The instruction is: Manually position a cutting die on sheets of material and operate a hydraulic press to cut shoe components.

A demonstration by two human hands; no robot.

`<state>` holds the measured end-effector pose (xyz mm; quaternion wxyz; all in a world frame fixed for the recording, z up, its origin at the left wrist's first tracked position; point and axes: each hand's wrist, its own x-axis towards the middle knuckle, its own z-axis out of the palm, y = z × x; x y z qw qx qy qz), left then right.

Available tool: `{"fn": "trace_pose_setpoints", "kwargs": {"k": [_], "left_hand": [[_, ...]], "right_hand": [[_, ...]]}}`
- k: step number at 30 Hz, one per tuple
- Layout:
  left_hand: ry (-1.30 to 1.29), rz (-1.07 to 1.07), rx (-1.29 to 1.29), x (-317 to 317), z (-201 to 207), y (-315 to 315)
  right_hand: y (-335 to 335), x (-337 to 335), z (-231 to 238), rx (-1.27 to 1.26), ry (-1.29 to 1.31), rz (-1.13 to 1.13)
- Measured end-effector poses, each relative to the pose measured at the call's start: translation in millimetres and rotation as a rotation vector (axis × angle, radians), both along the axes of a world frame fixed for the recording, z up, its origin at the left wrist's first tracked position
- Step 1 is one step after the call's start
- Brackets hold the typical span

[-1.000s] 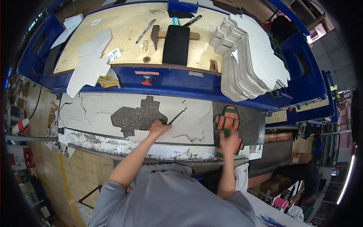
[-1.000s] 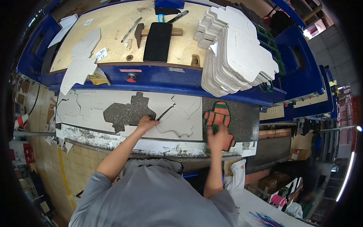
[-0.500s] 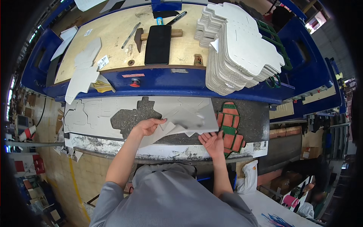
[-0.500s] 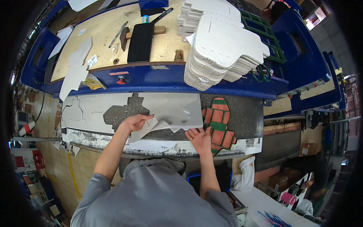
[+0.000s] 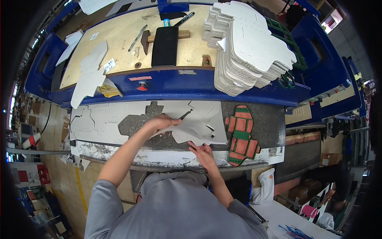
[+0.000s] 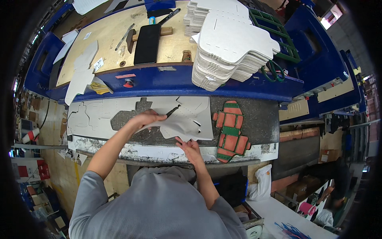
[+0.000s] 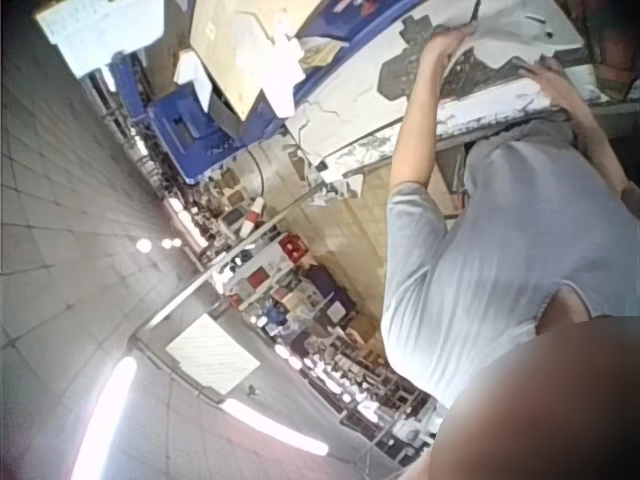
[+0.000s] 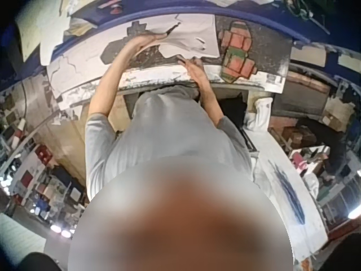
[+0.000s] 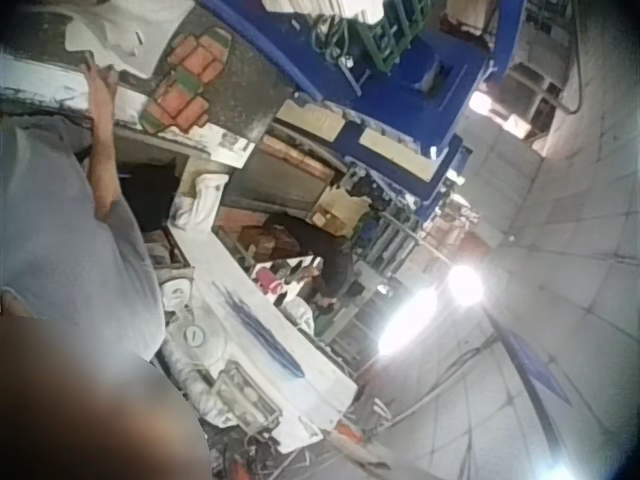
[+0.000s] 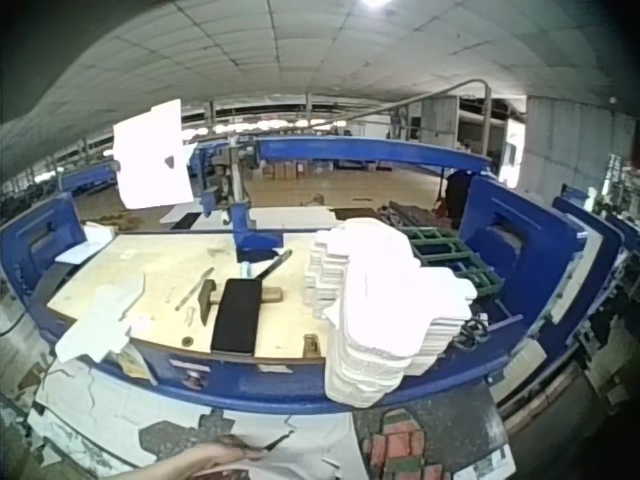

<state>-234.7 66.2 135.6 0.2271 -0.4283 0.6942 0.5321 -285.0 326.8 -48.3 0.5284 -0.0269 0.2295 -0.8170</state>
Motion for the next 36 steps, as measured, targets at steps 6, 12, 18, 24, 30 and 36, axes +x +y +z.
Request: {"fn": "trace_pose_setpoints", "kwargs": {"k": [6,12,18,24,30,36], "left_hand": [[0.139,0.405,0.639,19,-21,-33],[0.197,0.398,0.254,41,-58,-21],[0.276,-0.053,-0.514,55,-72,13],[0.562,-0.277,-0.401,126,-33,6],[1.516,-0.659,0.031,225,172,-28],[1.693,-0.723,-0.632,299,248,-83]], "right_hand": [[-29,17,40,0.714,0.200,-0.226],[13,68,82,0.901,0.389,0.043],[97,-11,132,1.029,0.357,-0.217],[243,-2,255,1.386,0.816,-0.239],[151,51,312,1.116,0.884,-0.198],[-102,125,184,0.942,0.439,0.073]]}}
